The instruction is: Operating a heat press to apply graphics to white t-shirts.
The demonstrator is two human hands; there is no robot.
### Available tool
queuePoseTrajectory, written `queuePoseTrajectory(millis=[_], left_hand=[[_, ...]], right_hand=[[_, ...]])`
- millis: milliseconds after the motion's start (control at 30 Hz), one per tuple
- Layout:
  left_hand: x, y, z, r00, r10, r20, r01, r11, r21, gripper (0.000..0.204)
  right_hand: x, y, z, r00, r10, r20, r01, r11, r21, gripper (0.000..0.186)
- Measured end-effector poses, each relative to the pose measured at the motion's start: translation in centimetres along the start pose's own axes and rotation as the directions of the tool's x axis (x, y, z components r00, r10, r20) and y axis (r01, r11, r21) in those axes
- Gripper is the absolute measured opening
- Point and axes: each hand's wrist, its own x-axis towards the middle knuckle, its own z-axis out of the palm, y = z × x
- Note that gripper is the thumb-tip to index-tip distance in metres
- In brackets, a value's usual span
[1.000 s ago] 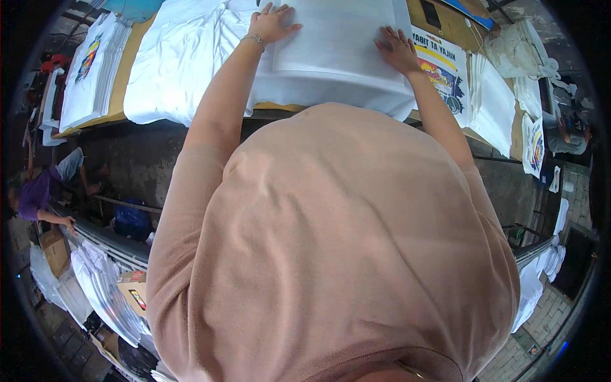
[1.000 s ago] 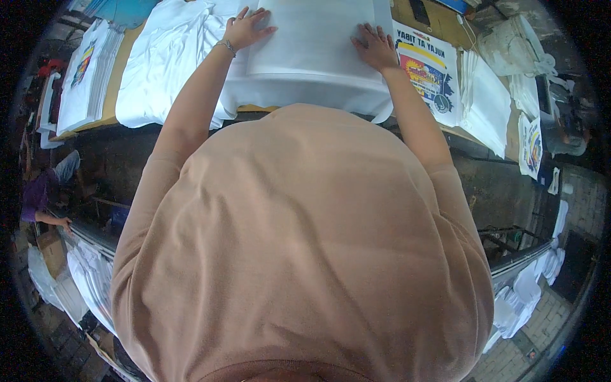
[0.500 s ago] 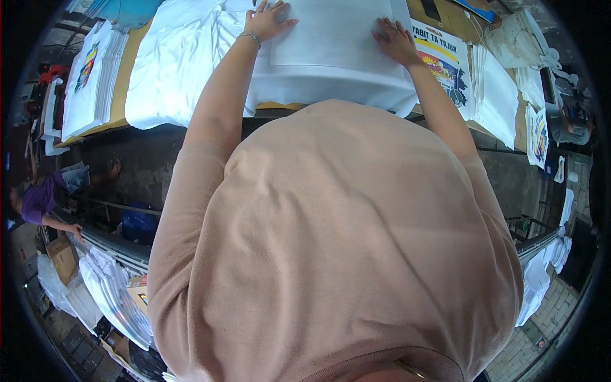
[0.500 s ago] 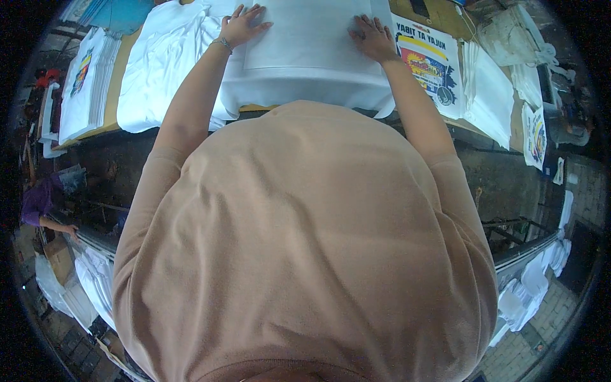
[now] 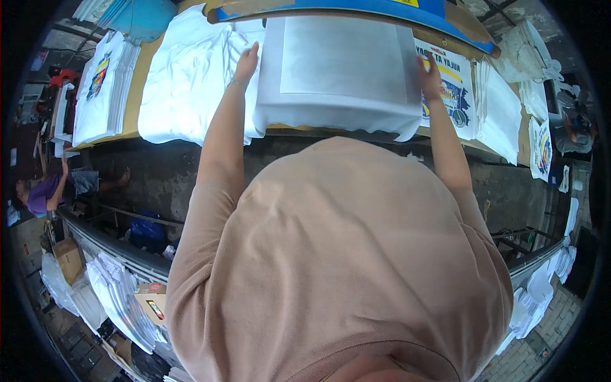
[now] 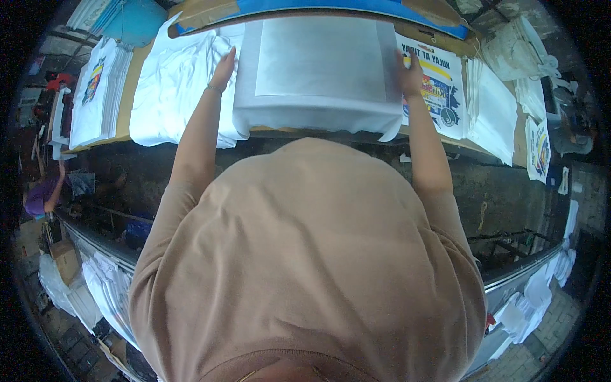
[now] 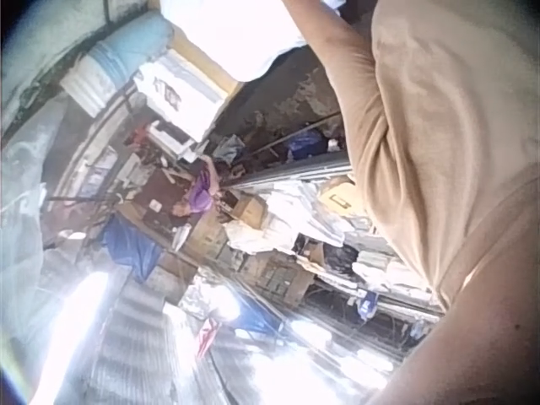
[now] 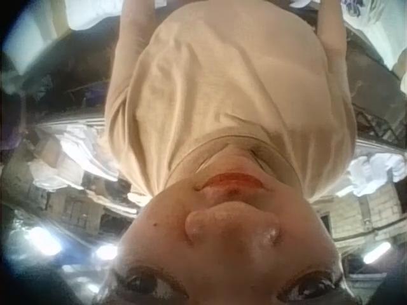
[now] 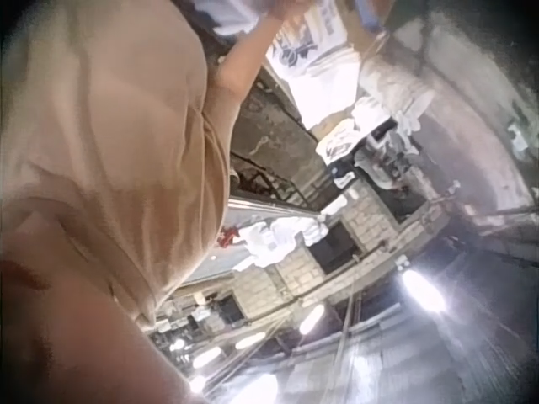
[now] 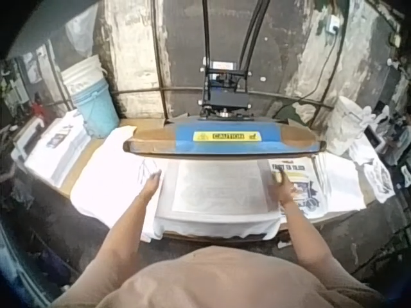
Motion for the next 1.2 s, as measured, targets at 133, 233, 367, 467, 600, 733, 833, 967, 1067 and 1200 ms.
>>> queuePoseTrajectory(millis=[133,233,367,467,600,733,833,967,1067,1200], left_hand=[[-1.7,-2.1,0.2,0.877,-0.276,0.393,0.438,0.795,-0.42,0.061],[-2.4,-2.6,0.4,0.91,-0.095,0.403,0.321,0.777,-0.541,0.046],[-3.9,-2.0,-3.9,0.968,-0.032,0.247,0.128,0.916,-0.381,0.046],[-5.0,-0.8,-6.7,0.971,-0.086,0.225,0.183,0.871,-0.456,0.048],[-5.8,0.3,-8.1,0.963,-0.025,0.27,0.13,0.915,-0.382,0.045],[-5.8,0.6,-7.7,0.976,-0.067,0.205,0.131,0.938,-0.32,0.045],[-6.9,0.8,-5.7,0.996,0.056,-0.07,-0.059,0.997,-0.049,0.048],[-10.9,1.2,0.0,0.655,0.754,0.056,-0.727,0.608,0.318,0.044],[-13.9,1.5,2.5,0.635,0.764,0.116,-0.694,0.497,0.521,0.046],[-14.9,1.4,3.7,0.752,0.653,0.086,-0.577,0.59,0.564,0.045]], right_hand=[[-2.0,4.8,0.0,0.769,0.304,0.563,-0.639,0.414,0.649,0.065],[-2.9,6.6,0.4,0.686,0.206,0.698,-0.727,0.25,0.64,0.052],[-1.9,6.5,-2.7,0.8,0.161,0.578,-0.563,0.536,0.629,0.045],[-1.5,5.3,-6.9,0.824,0.185,0.535,-0.526,0.6,0.603,0.05],[-2.0,3.4,-9.1,0.844,0.172,0.508,-0.451,0.74,0.499,0.056],[-2.0,4.0,-9.3,0.834,0.189,0.519,-0.452,0.774,0.444,0.053],[-2.6,4.4,-8.3,0.925,0.193,0.328,-0.241,0.964,0.112,0.047],[-7.5,1.8,-5.6,0.903,-0.429,0.015,0.428,0.898,-0.101,0.037],[-10.9,-1.4,-4.4,0.86,-0.489,0.148,0.509,0.841,-0.181,0.038],[-12.7,-3.5,-3.9,0.889,-0.424,0.174,0.458,0.837,-0.3,0.036]])
